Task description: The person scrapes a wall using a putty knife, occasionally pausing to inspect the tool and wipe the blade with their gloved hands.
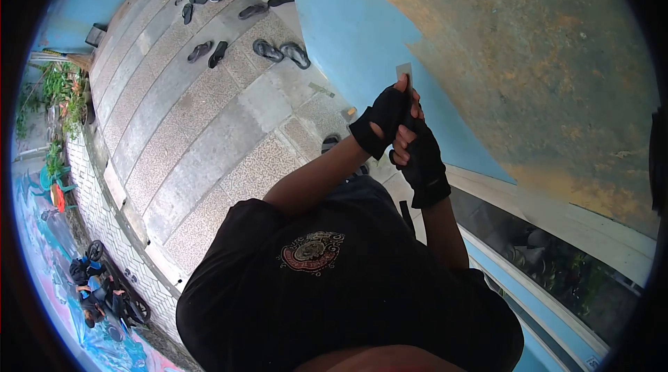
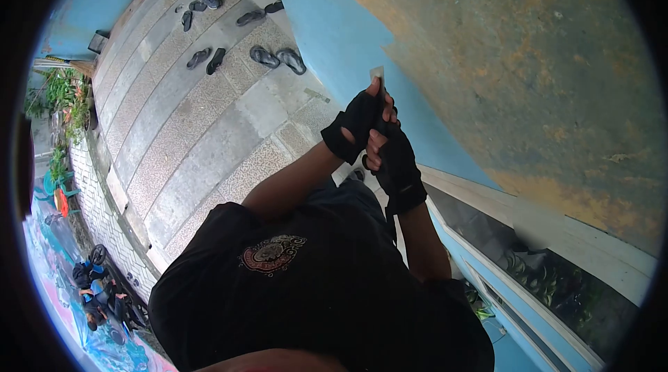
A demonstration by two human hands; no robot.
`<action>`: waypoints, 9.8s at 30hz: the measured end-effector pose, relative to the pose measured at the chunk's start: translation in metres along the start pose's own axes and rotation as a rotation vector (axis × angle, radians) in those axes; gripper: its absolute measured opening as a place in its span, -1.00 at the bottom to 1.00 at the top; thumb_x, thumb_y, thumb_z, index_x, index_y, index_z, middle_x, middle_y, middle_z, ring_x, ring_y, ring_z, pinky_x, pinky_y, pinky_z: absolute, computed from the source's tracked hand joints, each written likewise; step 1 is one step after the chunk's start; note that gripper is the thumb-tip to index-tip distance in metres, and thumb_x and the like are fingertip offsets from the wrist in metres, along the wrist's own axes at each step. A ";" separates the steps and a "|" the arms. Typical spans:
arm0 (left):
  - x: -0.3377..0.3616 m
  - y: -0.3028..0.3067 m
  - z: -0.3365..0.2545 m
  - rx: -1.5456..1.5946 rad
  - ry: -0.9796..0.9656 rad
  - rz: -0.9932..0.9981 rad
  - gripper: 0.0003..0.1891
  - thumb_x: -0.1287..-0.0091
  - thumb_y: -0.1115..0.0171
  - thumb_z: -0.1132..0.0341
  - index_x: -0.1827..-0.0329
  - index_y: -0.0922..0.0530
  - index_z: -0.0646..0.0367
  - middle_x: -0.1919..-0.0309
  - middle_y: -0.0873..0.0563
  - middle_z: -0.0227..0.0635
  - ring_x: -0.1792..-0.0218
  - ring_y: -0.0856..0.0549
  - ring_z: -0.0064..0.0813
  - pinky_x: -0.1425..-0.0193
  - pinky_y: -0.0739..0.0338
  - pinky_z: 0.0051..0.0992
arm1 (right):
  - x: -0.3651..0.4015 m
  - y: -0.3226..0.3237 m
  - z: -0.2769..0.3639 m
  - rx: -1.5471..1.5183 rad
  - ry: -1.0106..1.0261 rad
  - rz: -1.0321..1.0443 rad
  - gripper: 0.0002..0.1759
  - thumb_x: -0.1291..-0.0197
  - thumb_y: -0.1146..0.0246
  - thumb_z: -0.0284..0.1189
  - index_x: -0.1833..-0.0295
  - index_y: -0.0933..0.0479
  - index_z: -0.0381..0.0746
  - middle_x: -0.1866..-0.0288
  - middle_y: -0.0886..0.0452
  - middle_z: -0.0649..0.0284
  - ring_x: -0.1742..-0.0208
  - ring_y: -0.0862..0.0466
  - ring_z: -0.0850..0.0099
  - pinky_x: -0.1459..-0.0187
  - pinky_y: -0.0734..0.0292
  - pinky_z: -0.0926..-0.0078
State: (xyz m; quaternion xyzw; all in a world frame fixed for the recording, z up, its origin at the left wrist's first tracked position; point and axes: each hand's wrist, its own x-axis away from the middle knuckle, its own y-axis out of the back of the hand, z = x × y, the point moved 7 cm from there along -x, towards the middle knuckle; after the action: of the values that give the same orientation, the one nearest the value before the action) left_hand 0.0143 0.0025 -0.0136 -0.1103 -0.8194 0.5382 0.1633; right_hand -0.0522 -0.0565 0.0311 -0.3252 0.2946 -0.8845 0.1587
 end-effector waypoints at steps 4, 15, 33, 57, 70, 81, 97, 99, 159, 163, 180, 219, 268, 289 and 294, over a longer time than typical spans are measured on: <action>-0.021 -0.009 -0.011 0.004 0.055 0.029 -0.46 -0.52 0.07 -0.19 0.34 -0.52 0.10 0.64 -0.52 -0.32 0.37 -0.64 -0.28 0.11 -0.57 -0.24 | -0.014 0.000 0.013 0.075 0.085 -0.058 -0.87 -0.41 -0.13 -0.45 0.17 -0.29 -0.09 0.49 -0.31 0.43 0.63 -0.29 0.65 0.61 -0.22 0.67; -0.058 -0.019 -0.002 0.265 0.158 0.200 -0.37 -0.46 0.11 -0.33 0.49 -0.46 0.07 0.72 -0.42 -0.33 0.48 -0.55 -0.27 0.20 -0.50 -0.26 | -0.027 0.017 0.044 0.614 0.230 -0.405 -0.86 -0.41 -0.15 -0.44 0.26 -0.37 -0.10 0.57 -0.33 0.45 0.67 -0.30 0.62 0.63 -0.18 0.60; -0.056 -0.020 -0.013 0.314 0.109 0.152 -0.37 -0.44 0.10 -0.35 0.56 -0.41 0.01 0.79 -0.28 -0.46 0.61 -0.42 -0.47 0.26 -0.45 -0.33 | -0.035 0.010 0.056 1.372 0.544 -0.509 -0.81 -0.38 -0.20 -0.42 -0.03 -0.58 -0.23 0.56 -0.45 0.41 0.58 -0.43 0.64 0.53 -0.33 0.58; -0.047 -0.025 -0.020 0.248 0.173 0.114 -0.37 -0.47 0.12 -0.32 0.58 -0.37 0.01 0.79 -0.28 -0.47 0.63 -0.40 -0.48 0.26 -0.48 -0.34 | -0.026 -0.006 0.057 1.332 0.620 -0.505 -0.82 -0.38 -0.19 -0.47 -0.03 -0.60 -0.25 0.51 -0.48 0.47 0.58 -0.42 0.69 0.55 -0.30 0.63; -0.050 -0.038 -0.015 0.280 0.103 0.160 -0.37 -0.45 0.11 -0.35 0.55 -0.42 0.00 0.79 -0.28 -0.45 0.60 -0.44 -0.46 0.26 -0.48 -0.31 | -0.013 -0.004 0.066 1.347 0.539 -0.544 -0.75 -0.36 -0.20 -0.45 -0.11 -0.58 -0.24 0.45 -0.56 0.36 0.56 -0.48 0.65 0.48 -0.39 0.58; -0.047 -0.042 -0.017 0.360 0.163 0.159 -0.38 -0.46 0.08 -0.31 0.55 -0.40 0.02 0.75 -0.27 -0.47 0.60 -0.40 -0.48 0.24 -0.49 -0.29 | -0.019 -0.022 0.070 1.374 0.597 -0.562 -0.77 -0.33 -0.23 -0.49 -0.07 -0.56 -0.28 0.20 -0.56 0.34 0.24 -0.54 0.55 0.19 -0.48 0.55; -0.047 -0.040 -0.013 0.323 0.171 0.151 -0.40 -0.48 0.10 -0.30 0.52 -0.42 0.01 0.74 -0.30 -0.46 0.55 -0.44 -0.49 0.20 -0.49 -0.33 | -0.022 -0.009 0.062 1.120 0.497 -0.557 -0.85 -0.33 -0.21 -0.49 0.03 -0.57 -0.24 0.54 -0.44 0.46 0.63 -0.39 0.65 0.57 -0.28 0.60; -0.052 -0.029 -0.017 0.333 0.184 0.197 -0.40 -0.48 0.10 -0.30 0.52 -0.43 0.01 0.74 -0.31 -0.46 0.55 -0.44 -0.48 0.20 -0.49 -0.33 | -0.025 0.000 0.056 1.058 0.468 -0.586 -0.88 -0.33 -0.22 -0.48 0.06 -0.56 -0.24 0.55 -0.43 0.47 0.63 -0.38 0.66 0.57 -0.27 0.60; 0.006 -0.062 -0.031 -0.692 -0.069 -0.087 -0.06 -0.33 -0.15 0.51 -0.62 0.32 0.22 0.03 -0.61 -0.19 0.38 -0.72 -0.39 0.14 -0.66 -0.41 | 0.003 -0.004 0.065 0.448 0.122 -0.240 -0.41 -0.42 -0.09 -0.33 -0.51 -0.21 -0.18 0.47 -0.40 0.51 0.66 -0.32 0.72 0.62 -0.19 0.73; -0.005 -0.056 -0.025 -0.814 -0.264 -0.142 -0.03 -0.31 -0.19 0.52 -0.61 0.32 0.25 0.09 -0.63 -0.17 0.33 -0.70 -0.36 0.14 -0.64 -0.38 | 0.001 -0.012 0.074 0.624 0.180 -0.305 -0.46 -0.44 -0.11 -0.34 -0.47 -0.26 -0.19 0.45 -0.41 0.53 0.64 -0.33 0.74 0.61 -0.18 0.73; -0.006 -0.056 -0.043 -0.928 -0.365 -0.078 -0.14 -0.31 -0.20 0.49 -0.58 0.13 0.35 0.16 -0.61 -0.05 0.23 -0.72 -0.20 0.10 -0.62 -0.36 | 0.005 -0.027 0.097 1.281 0.331 -0.415 -0.70 -0.31 -0.14 -0.64 -0.14 -0.48 -0.22 0.34 -0.47 0.43 0.43 -0.48 0.64 0.42 -0.38 0.64; -0.005 -0.050 -0.055 -0.850 -0.387 0.138 -0.22 -0.42 -0.18 0.42 -0.61 0.07 0.26 0.31 -0.51 -0.40 0.25 -0.60 -0.60 0.06 -0.60 -0.54 | -0.007 -0.049 0.086 1.519 0.531 -0.559 -0.75 -0.26 -0.13 -0.59 -0.04 -0.36 -0.23 0.20 -0.55 -0.01 0.16 -0.62 -0.02 0.18 -0.51 0.21; -0.054 -0.051 -0.006 0.499 0.126 0.188 -0.38 -0.53 0.13 -0.23 0.55 -0.45 0.06 0.74 -0.31 -0.45 0.58 -0.45 -0.48 0.06 -0.63 -0.08 | 0.004 -0.031 0.084 1.460 0.545 -0.517 -0.43 -0.25 -0.22 -0.51 -0.39 -0.35 -0.21 -0.25 -0.54 -0.02 -0.22 -0.61 0.08 -0.14 -0.53 0.28; -0.051 -0.047 -0.017 0.491 0.143 0.284 -0.41 -0.50 0.09 -0.26 0.51 -0.47 0.04 0.70 -0.31 -0.48 0.55 -0.44 -0.54 0.11 -0.61 -0.20 | -0.003 -0.043 0.076 1.540 0.526 -0.619 -0.41 -0.25 -0.17 -0.53 -0.42 -0.32 -0.21 -0.03 -0.63 -0.05 0.02 -0.70 0.09 0.04 -0.58 0.30; -0.055 -0.044 -0.026 0.464 0.131 0.301 -0.41 -0.50 0.09 -0.25 0.51 -0.46 0.04 0.70 -0.31 -0.48 0.54 -0.44 -0.54 0.12 -0.61 -0.22 | -0.012 -0.045 0.076 1.479 0.641 -0.549 -0.39 -0.24 -0.18 -0.53 -0.44 -0.30 -0.17 -0.01 -0.64 -0.03 0.05 -0.71 0.08 0.06 -0.58 0.30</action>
State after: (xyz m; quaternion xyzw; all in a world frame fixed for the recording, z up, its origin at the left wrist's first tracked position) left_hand 0.0747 -0.0126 0.0277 -0.2250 -0.6366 0.7211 0.1552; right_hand 0.0029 -0.0478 0.1000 0.0683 -0.4179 -0.9057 0.0191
